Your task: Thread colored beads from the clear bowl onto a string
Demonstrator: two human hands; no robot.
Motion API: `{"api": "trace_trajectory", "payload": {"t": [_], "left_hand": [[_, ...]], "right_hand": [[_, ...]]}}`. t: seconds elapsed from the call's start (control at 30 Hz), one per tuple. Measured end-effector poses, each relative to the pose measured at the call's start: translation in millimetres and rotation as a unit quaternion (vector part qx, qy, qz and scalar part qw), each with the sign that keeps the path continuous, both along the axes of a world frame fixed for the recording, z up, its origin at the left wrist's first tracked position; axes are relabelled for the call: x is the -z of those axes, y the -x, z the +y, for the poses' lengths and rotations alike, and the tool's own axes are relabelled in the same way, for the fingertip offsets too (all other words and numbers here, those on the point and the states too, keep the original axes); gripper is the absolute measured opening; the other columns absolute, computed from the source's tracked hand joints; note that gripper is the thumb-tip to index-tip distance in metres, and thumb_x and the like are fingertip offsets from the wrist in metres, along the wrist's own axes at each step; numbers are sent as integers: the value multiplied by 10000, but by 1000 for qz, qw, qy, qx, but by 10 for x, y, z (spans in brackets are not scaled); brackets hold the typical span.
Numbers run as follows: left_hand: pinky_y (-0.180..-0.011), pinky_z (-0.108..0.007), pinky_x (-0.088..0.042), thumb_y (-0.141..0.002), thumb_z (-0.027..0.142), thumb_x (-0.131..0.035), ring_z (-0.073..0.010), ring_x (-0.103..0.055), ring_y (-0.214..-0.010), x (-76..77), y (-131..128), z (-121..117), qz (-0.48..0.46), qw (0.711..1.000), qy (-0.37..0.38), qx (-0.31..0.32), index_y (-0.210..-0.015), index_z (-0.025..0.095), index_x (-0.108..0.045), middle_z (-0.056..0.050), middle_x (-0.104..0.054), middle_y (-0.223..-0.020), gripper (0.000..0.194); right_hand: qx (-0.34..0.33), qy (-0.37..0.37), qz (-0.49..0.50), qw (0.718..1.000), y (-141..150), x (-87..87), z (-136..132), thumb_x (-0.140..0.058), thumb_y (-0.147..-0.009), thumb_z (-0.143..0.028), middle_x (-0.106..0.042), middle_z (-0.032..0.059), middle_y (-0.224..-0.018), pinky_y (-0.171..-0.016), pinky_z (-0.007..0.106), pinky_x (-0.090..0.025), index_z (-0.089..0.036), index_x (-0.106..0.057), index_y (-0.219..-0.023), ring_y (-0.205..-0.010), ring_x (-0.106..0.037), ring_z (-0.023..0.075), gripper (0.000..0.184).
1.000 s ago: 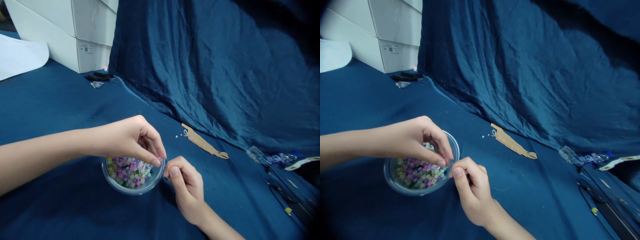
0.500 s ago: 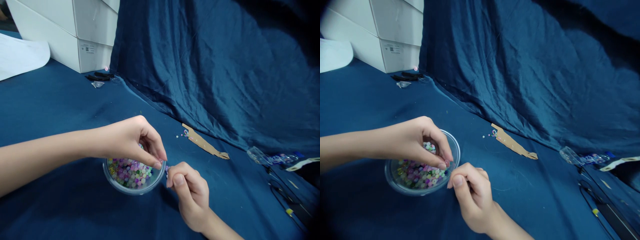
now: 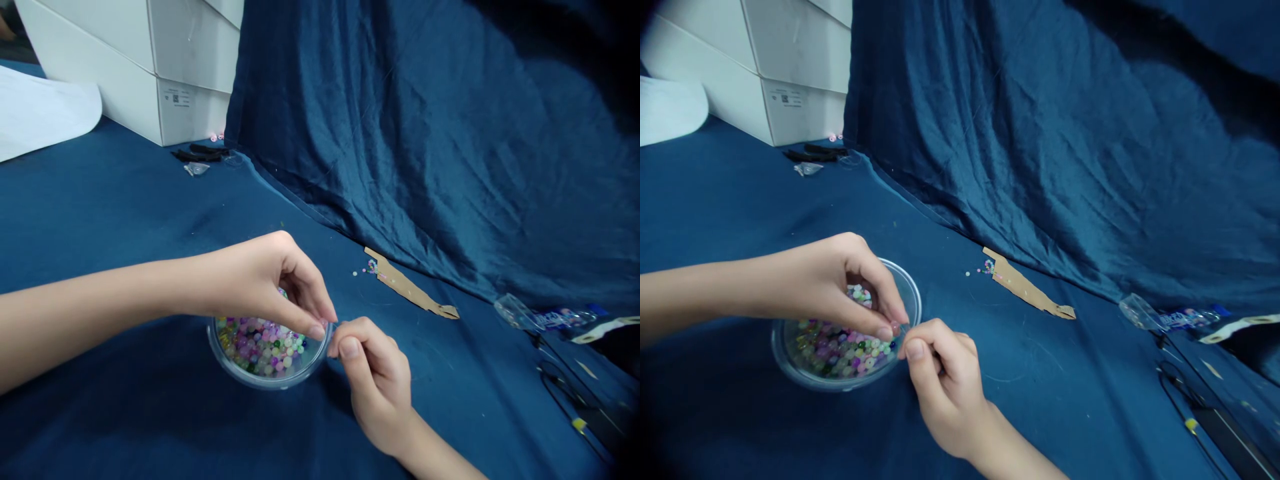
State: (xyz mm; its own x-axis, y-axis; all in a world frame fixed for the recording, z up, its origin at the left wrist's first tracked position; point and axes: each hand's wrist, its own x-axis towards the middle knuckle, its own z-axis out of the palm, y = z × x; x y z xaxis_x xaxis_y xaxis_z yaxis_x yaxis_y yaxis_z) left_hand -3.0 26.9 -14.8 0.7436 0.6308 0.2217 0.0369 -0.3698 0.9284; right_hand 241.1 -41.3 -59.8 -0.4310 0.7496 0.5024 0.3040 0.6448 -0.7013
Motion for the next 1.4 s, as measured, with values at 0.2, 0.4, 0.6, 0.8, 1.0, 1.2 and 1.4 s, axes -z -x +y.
{"api": "trace_trajectory", "payload": {"t": [0.2,0.4,0.6,0.8,1.0,1.2,1.4], "left_hand": [[-724,-190,-649,-828,222,-916,-187,-839,-820,-1,5,1,-3,1000,-3,0,-981,198,-906,-49,-881,-898,155],[-719,-191,-649,-833,213,-905,-190,-842,-818,-4,13,-7,1,1000,-9,-2,-973,196,-904,-44,-880,-890,141],[-734,-177,-645,-846,203,-895,-178,-843,-838,-17,20,-19,12,1000,-7,-2,-982,209,-904,-26,-883,-915,136],[-722,-165,-639,-813,164,-916,-178,-842,-830,-14,11,-8,0,1000,-1,6,-979,199,-906,-34,-883,-908,170],[-751,-156,-636,-850,176,-897,-173,-846,-865,-9,8,-7,0,1000,1,19,-1013,211,-910,-33,-886,-942,168],[-715,-158,-615,-890,228,-876,-156,-825,-822,8,11,7,20,999,-30,19,-1059,220,-909,-27,-880,-917,173],[-749,-197,-628,-885,186,-874,-181,-825,-849,25,4,15,7,999,-24,34,-1096,210,-900,-63,-877,-942,215]], "right_hand": [[-3,-5,-6,1000,3,-11,0,-542,-1111,-222,-521,-75,-637,-521,236,-363,-258,-640,-921,-489,-407,87,217],[-7,3,0,1000,-6,2,-8,-541,-1116,-225,-503,-81,-628,-517,234,-364,-267,-642,-937,-481,-401,86,210],[-3,-7,-4,1000,-4,-9,-16,-540,-1114,-223,-532,-75,-647,-525,235,-373,-261,-645,-924,-492,-423,87,221],[3,-10,-8,1000,11,-21,-7,-550,-1102,-221,-551,-68,-657,-524,229,-373,-246,-646,-900,-499,-428,85,225],[15,22,-15,1000,25,-51,-10,-568,-1091,-262,-508,-59,-608,-501,230,-351,-220,-669,-832,-499,-421,94,282],[33,62,-17,997,69,-81,-25,-584,-1084,-325,-492,-43,-569,-468,236,-308,-203,-690,-754,-500,-426,106,367],[10,96,-4,995,60,-48,-23,-576,-1094,-317,-421,-60,-560,-471,247,-278,-208,-690,-789,-488,-363,103,343]]}}
